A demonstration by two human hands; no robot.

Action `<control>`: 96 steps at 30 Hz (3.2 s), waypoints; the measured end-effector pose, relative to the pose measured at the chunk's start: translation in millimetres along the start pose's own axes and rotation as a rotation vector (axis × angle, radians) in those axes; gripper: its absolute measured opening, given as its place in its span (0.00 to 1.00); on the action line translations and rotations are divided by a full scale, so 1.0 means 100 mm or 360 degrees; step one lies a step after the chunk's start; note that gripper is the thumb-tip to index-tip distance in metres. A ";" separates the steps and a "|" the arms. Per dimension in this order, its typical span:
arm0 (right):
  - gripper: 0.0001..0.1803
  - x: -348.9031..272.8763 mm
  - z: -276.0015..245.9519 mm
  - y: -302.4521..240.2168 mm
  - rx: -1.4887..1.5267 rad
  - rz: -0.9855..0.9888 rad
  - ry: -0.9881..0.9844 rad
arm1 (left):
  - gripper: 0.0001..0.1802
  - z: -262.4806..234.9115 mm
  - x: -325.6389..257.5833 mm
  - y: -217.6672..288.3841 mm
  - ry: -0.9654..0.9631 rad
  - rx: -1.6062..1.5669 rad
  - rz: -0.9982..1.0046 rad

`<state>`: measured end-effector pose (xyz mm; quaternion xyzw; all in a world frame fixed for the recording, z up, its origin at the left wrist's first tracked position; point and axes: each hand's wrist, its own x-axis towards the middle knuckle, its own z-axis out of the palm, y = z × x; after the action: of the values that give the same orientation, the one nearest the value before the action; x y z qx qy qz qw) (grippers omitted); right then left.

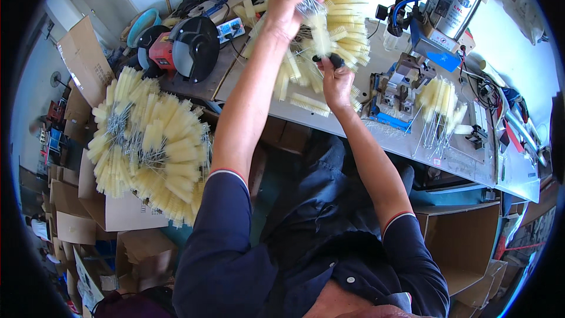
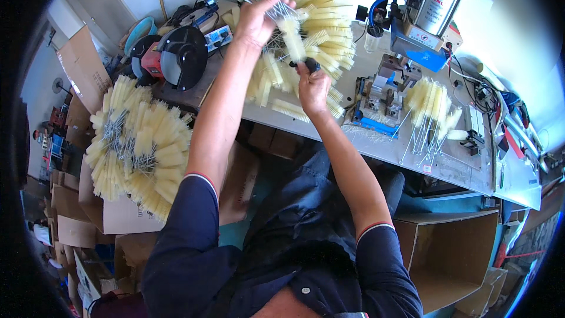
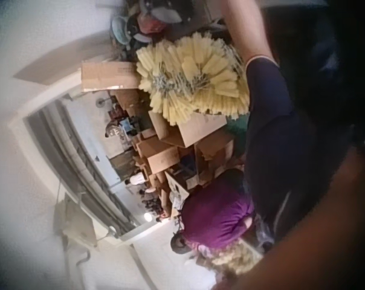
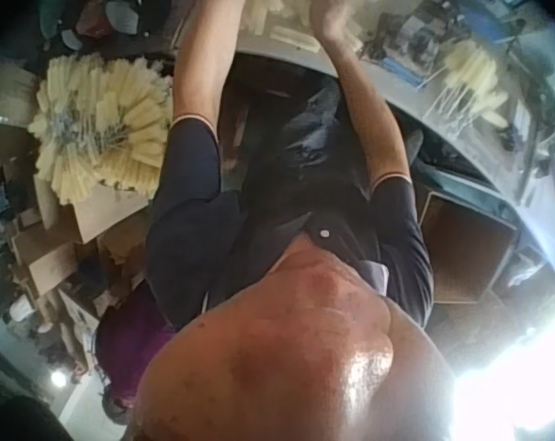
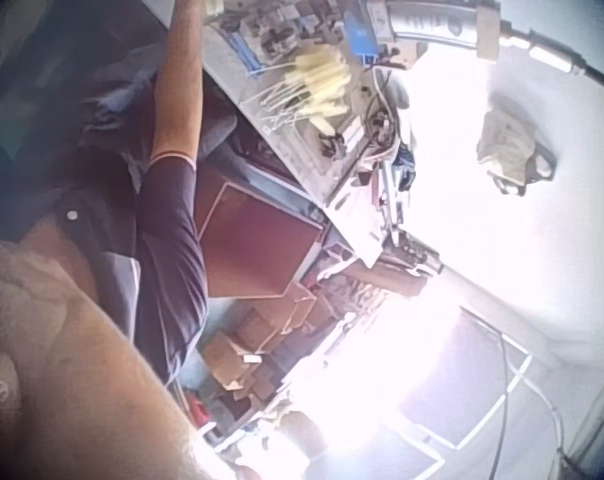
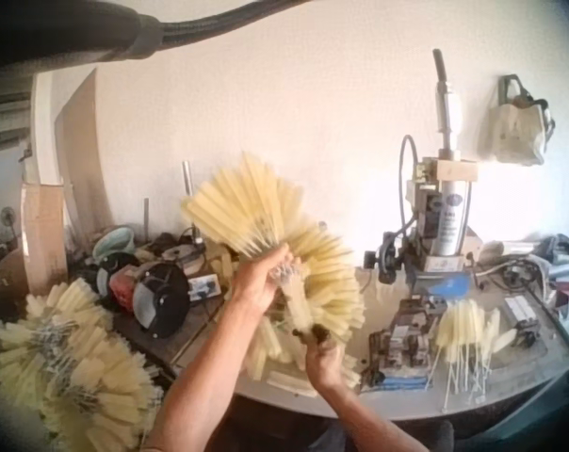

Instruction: Processing and assembling yellow industrial brushes using factory machinery and manual sorting.

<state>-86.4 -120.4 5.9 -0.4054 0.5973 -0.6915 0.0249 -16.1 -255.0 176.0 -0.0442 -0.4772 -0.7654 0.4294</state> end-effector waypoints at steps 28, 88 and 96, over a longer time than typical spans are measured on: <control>0.25 0.36 0.30 1.44 0.0022 0.0302 -0.0067 | 0.27 -0.14 -1.49 0.16 0.0312 0.0432 0.0170; 0.25 -0.55 -0.56 0.07 0.0013 0.0190 -0.0496 | 0.29 0.07 -2.14 -1.42 0.0131 0.1580 0.0362; 0.21 -0.49 -0.70 0.30 0.0260 0.0216 -0.0561 | 0.26 -0.26 -1.99 -1.14 -0.0047 0.1094 -0.0222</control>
<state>-108.0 -47.1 -42.4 -0.4755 0.5515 -0.6529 0.2085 37.8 -132.5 -11.8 0.1246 -0.7151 -0.5867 0.3589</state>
